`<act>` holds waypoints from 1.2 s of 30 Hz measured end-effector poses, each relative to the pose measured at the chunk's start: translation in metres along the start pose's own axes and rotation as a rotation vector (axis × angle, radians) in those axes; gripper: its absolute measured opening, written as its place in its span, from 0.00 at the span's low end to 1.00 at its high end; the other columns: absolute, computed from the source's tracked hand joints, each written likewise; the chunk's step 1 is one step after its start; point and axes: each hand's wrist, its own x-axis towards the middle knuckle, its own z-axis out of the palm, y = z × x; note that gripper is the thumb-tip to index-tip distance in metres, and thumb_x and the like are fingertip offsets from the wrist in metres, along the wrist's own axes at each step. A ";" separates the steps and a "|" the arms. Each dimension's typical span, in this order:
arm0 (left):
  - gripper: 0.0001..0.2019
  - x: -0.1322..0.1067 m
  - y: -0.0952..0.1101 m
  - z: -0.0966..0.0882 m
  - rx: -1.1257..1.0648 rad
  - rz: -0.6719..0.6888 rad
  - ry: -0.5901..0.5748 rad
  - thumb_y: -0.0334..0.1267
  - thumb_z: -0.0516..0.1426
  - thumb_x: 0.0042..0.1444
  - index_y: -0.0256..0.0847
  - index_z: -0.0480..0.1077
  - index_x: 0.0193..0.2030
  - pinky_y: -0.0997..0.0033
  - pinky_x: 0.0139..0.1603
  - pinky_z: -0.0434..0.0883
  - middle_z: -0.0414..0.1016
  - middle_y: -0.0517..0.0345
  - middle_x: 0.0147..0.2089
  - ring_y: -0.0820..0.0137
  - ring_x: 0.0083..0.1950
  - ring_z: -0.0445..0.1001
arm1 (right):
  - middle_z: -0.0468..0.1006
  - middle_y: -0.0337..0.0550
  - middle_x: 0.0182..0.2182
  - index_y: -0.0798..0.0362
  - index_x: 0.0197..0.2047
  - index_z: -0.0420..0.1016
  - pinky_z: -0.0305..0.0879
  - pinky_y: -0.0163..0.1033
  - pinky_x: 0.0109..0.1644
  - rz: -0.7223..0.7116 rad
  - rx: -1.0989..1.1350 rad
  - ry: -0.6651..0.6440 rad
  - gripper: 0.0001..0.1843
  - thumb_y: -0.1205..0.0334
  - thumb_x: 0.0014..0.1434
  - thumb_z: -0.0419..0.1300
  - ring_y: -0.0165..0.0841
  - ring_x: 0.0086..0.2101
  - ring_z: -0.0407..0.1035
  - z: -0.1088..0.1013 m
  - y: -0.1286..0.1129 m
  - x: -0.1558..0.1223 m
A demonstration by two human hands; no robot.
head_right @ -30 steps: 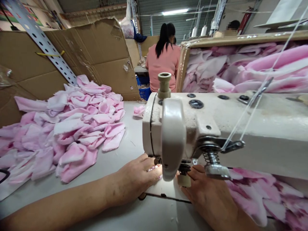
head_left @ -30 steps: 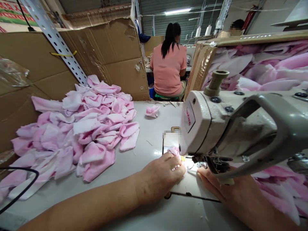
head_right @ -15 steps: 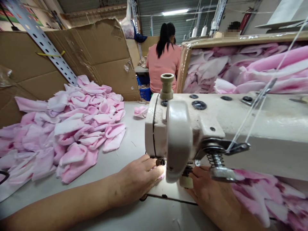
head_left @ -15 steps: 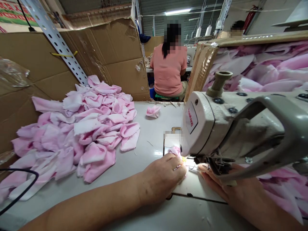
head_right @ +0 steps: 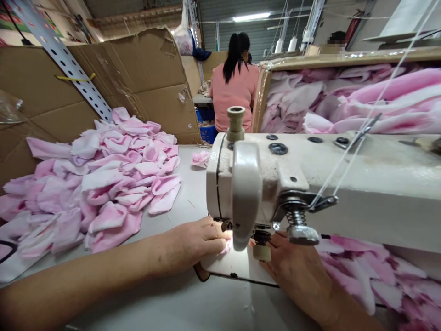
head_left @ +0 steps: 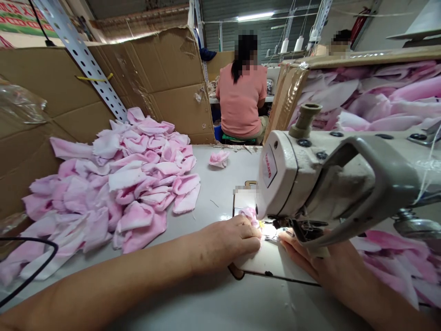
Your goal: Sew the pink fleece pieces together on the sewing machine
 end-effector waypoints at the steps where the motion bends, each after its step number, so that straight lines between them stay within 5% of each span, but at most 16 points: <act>1: 0.15 -0.001 -0.002 0.001 0.014 -0.006 -0.007 0.44 0.63 0.54 0.37 0.66 0.40 0.69 0.48 0.66 0.70 0.53 0.48 0.66 0.47 0.66 | 0.75 0.39 0.25 0.48 0.29 0.73 0.64 0.36 0.31 -0.015 -0.001 0.002 0.16 0.66 0.64 0.48 0.32 0.28 0.70 0.000 0.000 0.000; 5: 0.17 -0.002 -0.003 0.007 0.067 -0.012 0.013 0.47 0.63 0.53 0.37 0.66 0.41 0.69 0.46 0.67 0.70 0.52 0.46 0.65 0.44 0.65 | 0.73 0.39 0.23 0.49 0.24 0.71 0.63 0.36 0.28 -0.053 -0.012 -0.004 0.18 0.66 0.64 0.49 0.31 0.25 0.67 -0.002 0.000 0.004; 11: 0.03 0.002 0.001 0.013 0.087 -0.023 0.146 0.34 0.54 0.62 0.36 0.66 0.40 0.71 0.48 0.66 0.69 0.51 0.42 0.69 0.40 0.65 | 0.76 0.41 0.26 0.50 0.29 0.73 0.65 0.36 0.31 -0.015 -0.025 0.021 0.15 0.66 0.64 0.49 0.32 0.26 0.69 -0.004 0.001 0.007; 16: 0.06 0.003 0.003 0.018 0.065 -0.022 0.213 0.27 0.50 0.62 0.37 0.67 0.40 0.70 0.47 0.66 0.70 0.50 0.41 0.68 0.39 0.65 | 0.77 0.45 0.29 0.51 0.33 0.75 0.64 0.40 0.33 -0.031 -0.080 0.037 0.16 0.66 0.65 0.47 0.35 0.28 0.70 0.005 0.005 -0.004; 23: 0.07 0.003 0.002 0.015 0.040 -0.063 0.175 0.29 0.50 0.61 0.38 0.67 0.43 0.68 0.50 0.66 0.71 0.49 0.43 0.66 0.42 0.66 | 0.76 0.45 0.27 0.51 0.31 0.76 0.60 0.39 0.30 0.017 -0.175 -0.015 0.11 0.67 0.61 0.54 0.36 0.28 0.70 0.008 0.007 -0.010; 31: 0.11 0.003 -0.012 0.016 -0.050 -0.060 0.149 0.41 0.56 0.57 0.39 0.67 0.44 0.63 0.53 0.66 0.70 0.46 0.48 0.58 0.50 0.66 | 0.74 0.44 0.21 0.51 0.26 0.76 0.55 0.38 0.26 0.036 -0.253 -0.003 0.12 0.64 0.59 0.56 0.35 0.23 0.67 0.006 0.009 -0.005; 36: 0.10 0.003 -0.016 0.017 -0.056 -0.007 0.253 0.42 0.55 0.58 0.37 0.67 0.40 0.64 0.49 0.67 0.71 0.48 0.41 0.62 0.42 0.68 | 0.76 0.46 0.26 0.51 0.32 0.77 0.58 0.39 0.29 0.047 -0.221 0.014 0.08 0.66 0.59 0.56 0.37 0.28 0.69 0.001 0.006 -0.003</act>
